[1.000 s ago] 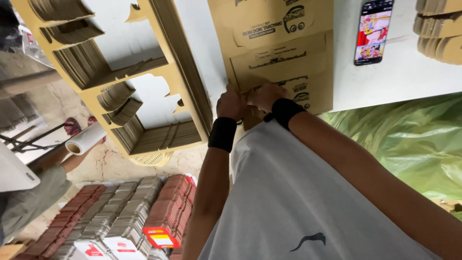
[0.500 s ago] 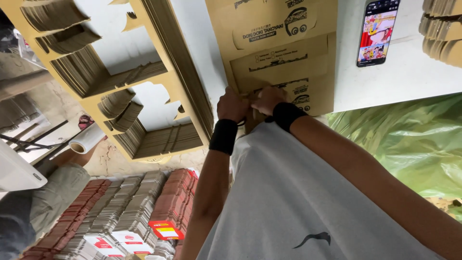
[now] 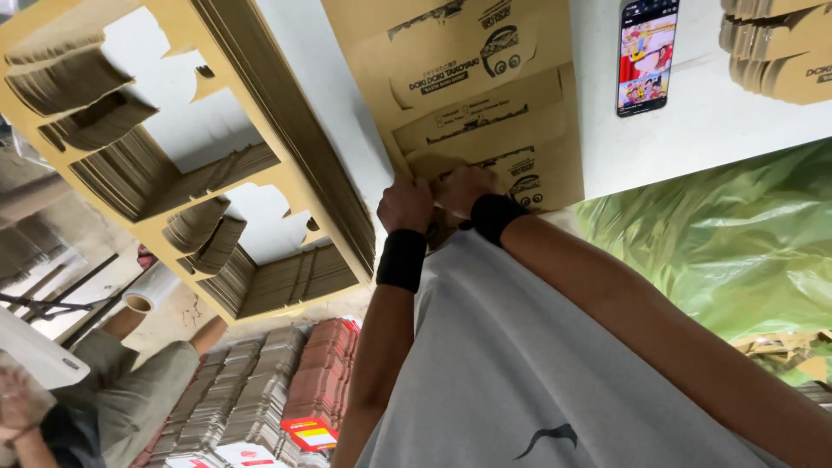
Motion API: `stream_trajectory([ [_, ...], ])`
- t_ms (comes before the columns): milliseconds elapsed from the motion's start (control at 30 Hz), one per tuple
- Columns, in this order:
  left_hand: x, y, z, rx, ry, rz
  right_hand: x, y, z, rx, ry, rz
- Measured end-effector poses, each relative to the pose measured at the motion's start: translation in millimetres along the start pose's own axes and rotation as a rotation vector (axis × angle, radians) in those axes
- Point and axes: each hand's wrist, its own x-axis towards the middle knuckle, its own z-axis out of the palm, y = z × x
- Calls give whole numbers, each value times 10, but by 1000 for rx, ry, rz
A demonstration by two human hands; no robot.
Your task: Folding die-cut cardboard templates into boxes and removing excess waste material.
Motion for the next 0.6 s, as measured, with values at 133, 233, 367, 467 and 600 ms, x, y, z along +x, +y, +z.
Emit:
stream_trajectory([
  [133,-207,125,-55,79,18,29,468,290,465,-406,-59,-168],
  [233,-243,-9,-160,60,-15,80,393,361,447,-71,-71,-40],
  [367,-186,-161,-297,-108,-109,209,426,484,507,185,-58,-56],
  [467,-55,-191,-140,-41,-97,239,459,482,588,210,-32,-11],
  [600,-143,-20,-65,-48,-30,158,486,391,637,-135,-67,44],
])
